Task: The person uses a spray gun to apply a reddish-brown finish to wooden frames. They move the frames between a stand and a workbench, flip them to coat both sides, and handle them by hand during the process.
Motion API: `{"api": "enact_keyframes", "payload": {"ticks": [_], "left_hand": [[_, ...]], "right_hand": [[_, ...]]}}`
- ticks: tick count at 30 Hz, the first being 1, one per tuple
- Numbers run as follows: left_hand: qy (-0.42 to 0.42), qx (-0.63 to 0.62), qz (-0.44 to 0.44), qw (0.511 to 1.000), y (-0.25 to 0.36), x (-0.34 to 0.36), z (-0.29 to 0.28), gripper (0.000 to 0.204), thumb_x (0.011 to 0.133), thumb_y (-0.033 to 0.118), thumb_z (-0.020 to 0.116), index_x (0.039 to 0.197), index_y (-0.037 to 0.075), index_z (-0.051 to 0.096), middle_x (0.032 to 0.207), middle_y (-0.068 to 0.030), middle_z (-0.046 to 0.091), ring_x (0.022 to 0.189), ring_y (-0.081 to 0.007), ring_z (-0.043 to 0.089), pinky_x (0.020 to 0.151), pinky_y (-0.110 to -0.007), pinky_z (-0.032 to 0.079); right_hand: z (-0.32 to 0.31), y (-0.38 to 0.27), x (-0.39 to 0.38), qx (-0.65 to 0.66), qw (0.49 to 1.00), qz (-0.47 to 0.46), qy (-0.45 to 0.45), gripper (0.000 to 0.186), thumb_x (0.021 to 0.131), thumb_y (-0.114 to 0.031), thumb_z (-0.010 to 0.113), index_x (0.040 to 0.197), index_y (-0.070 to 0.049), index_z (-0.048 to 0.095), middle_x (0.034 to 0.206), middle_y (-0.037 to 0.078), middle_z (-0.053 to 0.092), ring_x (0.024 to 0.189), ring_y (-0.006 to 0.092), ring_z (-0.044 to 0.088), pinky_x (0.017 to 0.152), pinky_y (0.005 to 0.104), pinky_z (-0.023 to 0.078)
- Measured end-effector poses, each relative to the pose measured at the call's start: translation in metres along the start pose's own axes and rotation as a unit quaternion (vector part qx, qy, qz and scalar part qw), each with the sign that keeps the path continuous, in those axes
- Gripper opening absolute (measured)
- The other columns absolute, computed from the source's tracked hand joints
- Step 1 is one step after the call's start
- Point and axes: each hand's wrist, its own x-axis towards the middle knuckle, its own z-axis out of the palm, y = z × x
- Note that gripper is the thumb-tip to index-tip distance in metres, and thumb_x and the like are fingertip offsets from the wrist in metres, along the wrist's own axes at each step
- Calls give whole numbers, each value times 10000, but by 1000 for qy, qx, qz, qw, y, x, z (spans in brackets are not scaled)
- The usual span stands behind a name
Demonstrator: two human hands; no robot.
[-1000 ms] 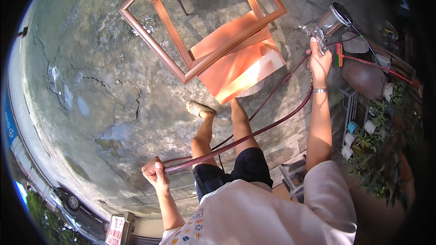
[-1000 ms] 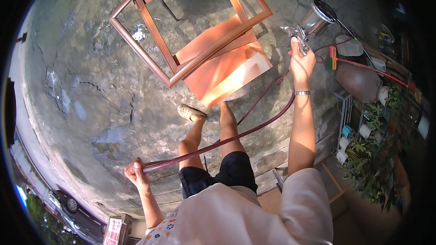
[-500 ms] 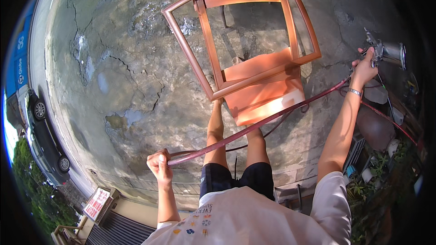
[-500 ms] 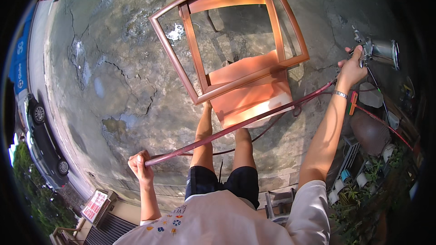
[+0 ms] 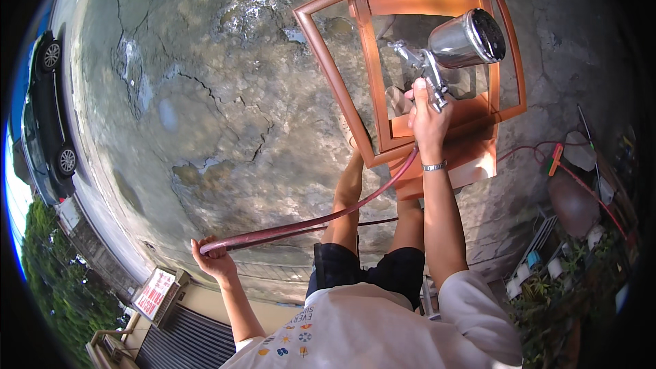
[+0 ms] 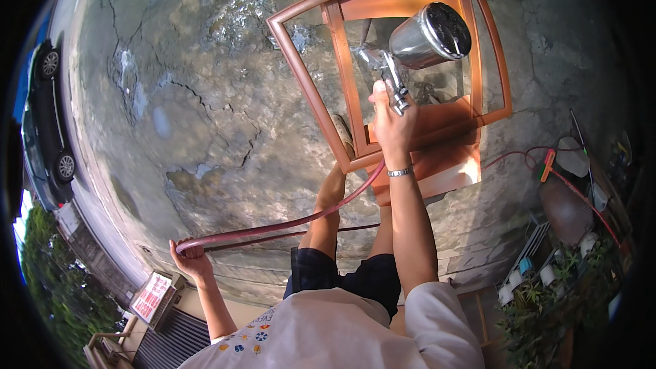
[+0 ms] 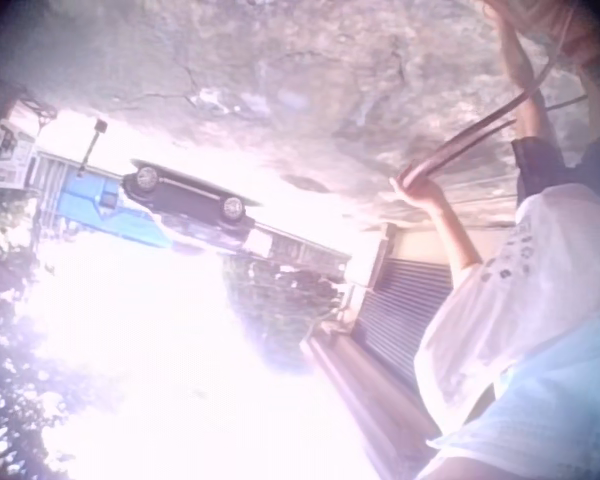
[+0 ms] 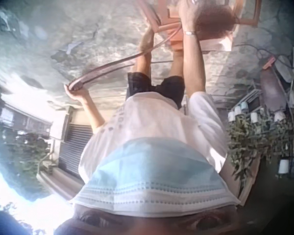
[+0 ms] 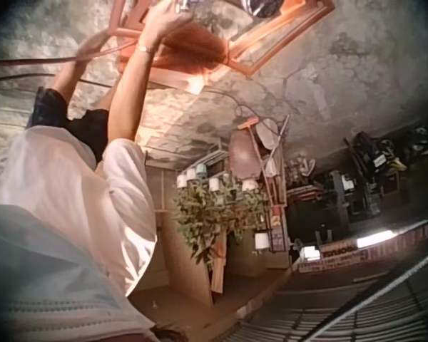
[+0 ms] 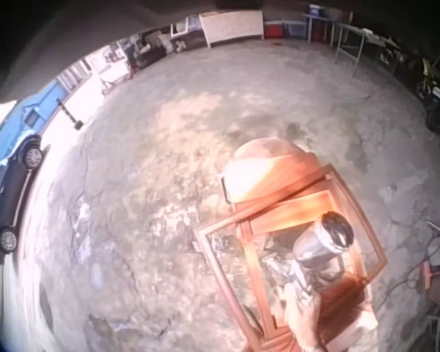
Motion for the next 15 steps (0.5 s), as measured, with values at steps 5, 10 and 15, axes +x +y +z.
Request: {"api": "enact_keyframes", "payload": {"ticks": [5, 10, 15], "left_hand": [[51, -10, 22, 998, -4, 37, -13, 488, 997, 296, 512, 594, 169, 269, 523, 35, 239, 490, -99, 179, 444, -276, 180], [-24, 32, 13, 999, -6, 47, 21, 480, 1003, 277, 500, 604, 161, 260, 537, 34, 237, 510, -97, 195, 489, -266, 203], [-155, 130, 68, 977, -14, 47, 64, 495, 1002, 277, 525, 585, 150, 290, 531, 28, 269, 495, -87, 235, 496, -288, 200]], "right_hand": [[39, 5, -44, -16, 993, 9, -116, 268, 943, -249, 679, 915, 16, 653, 692, 15, 616, 621, 78, 514, 579, 270, 429], [37, -18, -19, -50, 994, -11, -101, 267, 936, -252, 685, 894, 11, 664, 669, 27, 621, 588, 93, 520, 556, 287, 433], [-15, -7, 68, -106, 989, -56, 90, 370, 925, -349, 687, 859, 15, 677, 676, 68, 677, 495, 109, 558, 485, 294, 446]]}}
